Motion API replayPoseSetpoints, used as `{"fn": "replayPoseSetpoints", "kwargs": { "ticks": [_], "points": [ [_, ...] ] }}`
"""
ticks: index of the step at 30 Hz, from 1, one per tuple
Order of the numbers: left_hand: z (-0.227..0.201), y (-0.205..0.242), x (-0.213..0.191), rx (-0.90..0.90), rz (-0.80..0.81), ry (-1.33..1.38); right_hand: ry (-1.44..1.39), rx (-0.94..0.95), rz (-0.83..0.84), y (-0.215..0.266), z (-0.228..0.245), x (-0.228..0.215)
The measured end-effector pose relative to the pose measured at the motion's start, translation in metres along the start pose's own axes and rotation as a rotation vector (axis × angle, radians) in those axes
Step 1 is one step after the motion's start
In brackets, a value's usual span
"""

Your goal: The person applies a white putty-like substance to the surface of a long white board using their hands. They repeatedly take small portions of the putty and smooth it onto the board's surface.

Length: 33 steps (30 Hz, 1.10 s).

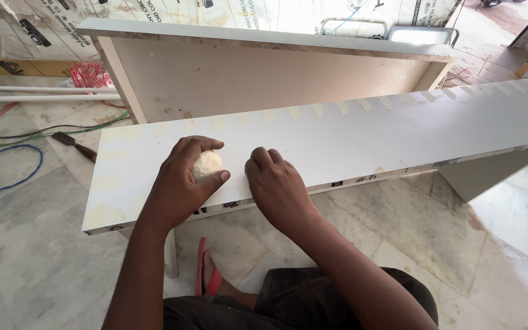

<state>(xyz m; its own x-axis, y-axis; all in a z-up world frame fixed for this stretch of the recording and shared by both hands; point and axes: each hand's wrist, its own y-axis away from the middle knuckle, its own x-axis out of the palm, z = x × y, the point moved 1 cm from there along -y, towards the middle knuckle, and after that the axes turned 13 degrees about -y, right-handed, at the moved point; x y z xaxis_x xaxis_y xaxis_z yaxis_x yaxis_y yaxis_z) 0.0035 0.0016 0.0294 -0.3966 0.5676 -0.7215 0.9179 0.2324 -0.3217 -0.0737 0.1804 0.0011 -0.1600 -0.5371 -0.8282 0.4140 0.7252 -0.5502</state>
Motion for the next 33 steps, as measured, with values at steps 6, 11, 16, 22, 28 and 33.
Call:
{"fn": "replayPoseSetpoints", "kwargs": {
  "ticks": [6,11,16,22,28,33],
  "points": [
    [0.001,-0.001,0.0,0.0,0.002,0.013,-0.053,0.089,0.074,-0.007,-0.002,0.001],
    [0.002,-0.001,0.0,0.003,-0.002,0.012,-0.077,0.099,0.094,-0.008,-0.004,0.002],
    [0.006,0.0,0.001,0.045,-0.032,0.043,-0.17,0.094,-0.049,-0.002,-0.007,-0.001],
    [0.006,0.002,0.0,0.077,-0.054,0.063,-0.176,0.115,0.008,-0.006,-0.007,-0.001],
    [0.007,0.001,-0.002,0.011,-0.013,0.093,-0.292,0.069,0.15,-0.011,-0.017,-0.022],
    [0.008,0.001,-0.002,0.033,-0.026,0.088,-0.124,0.044,0.286,-0.016,-0.011,-0.021]
  ]
}}
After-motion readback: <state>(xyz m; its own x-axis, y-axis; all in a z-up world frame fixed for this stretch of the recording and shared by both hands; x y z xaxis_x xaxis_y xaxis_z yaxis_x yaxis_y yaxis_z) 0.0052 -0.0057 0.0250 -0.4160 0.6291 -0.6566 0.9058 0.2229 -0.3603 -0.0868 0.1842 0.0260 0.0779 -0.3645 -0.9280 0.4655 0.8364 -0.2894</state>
